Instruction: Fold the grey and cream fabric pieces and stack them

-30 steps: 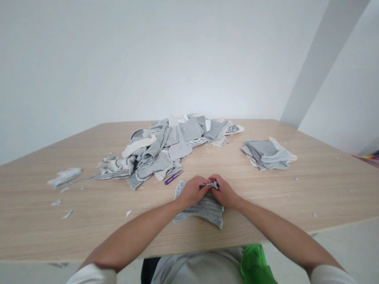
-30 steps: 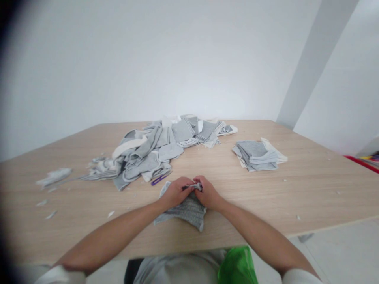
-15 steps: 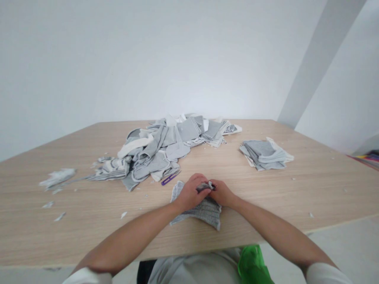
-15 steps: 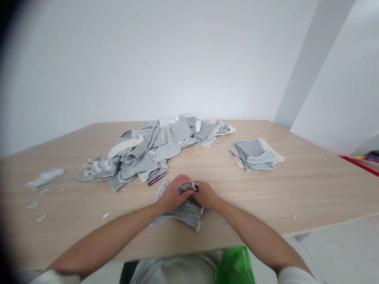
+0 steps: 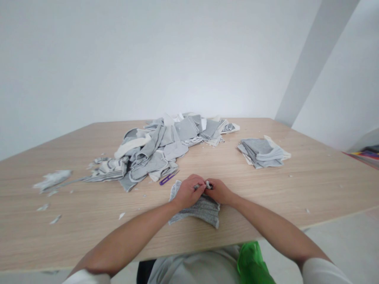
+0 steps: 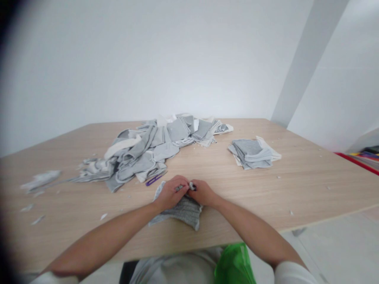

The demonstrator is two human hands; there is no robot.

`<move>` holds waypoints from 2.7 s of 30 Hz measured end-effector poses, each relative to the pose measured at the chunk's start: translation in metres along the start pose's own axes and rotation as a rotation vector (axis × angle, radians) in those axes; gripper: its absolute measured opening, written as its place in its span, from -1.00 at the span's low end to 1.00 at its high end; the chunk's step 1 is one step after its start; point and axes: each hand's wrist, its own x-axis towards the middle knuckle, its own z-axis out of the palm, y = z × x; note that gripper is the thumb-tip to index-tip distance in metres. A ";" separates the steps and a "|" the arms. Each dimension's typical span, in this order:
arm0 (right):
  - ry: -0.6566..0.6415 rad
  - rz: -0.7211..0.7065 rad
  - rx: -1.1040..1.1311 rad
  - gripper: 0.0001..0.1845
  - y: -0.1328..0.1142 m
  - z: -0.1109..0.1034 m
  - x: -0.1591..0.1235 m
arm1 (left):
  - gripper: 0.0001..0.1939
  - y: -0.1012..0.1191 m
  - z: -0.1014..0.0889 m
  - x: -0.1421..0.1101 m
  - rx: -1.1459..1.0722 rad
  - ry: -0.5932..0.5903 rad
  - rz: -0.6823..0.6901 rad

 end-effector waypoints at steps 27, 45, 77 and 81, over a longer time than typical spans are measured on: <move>-0.017 0.061 -0.010 -0.80 -0.003 -0.004 -0.002 | -0.79 0.010 -0.012 0.000 -0.316 0.562 0.042; 0.119 0.140 0.008 -0.88 0.006 -0.014 -0.012 | -0.77 -0.002 -0.006 -0.001 -0.128 0.196 -0.227; 0.162 -0.096 0.018 -0.84 -0.012 -0.014 -0.025 | -0.88 0.007 -0.006 -0.011 0.351 0.112 0.299; 0.239 -0.224 0.012 -0.92 -0.011 -0.016 -0.025 | -0.87 0.007 -0.007 -0.014 0.277 0.094 0.266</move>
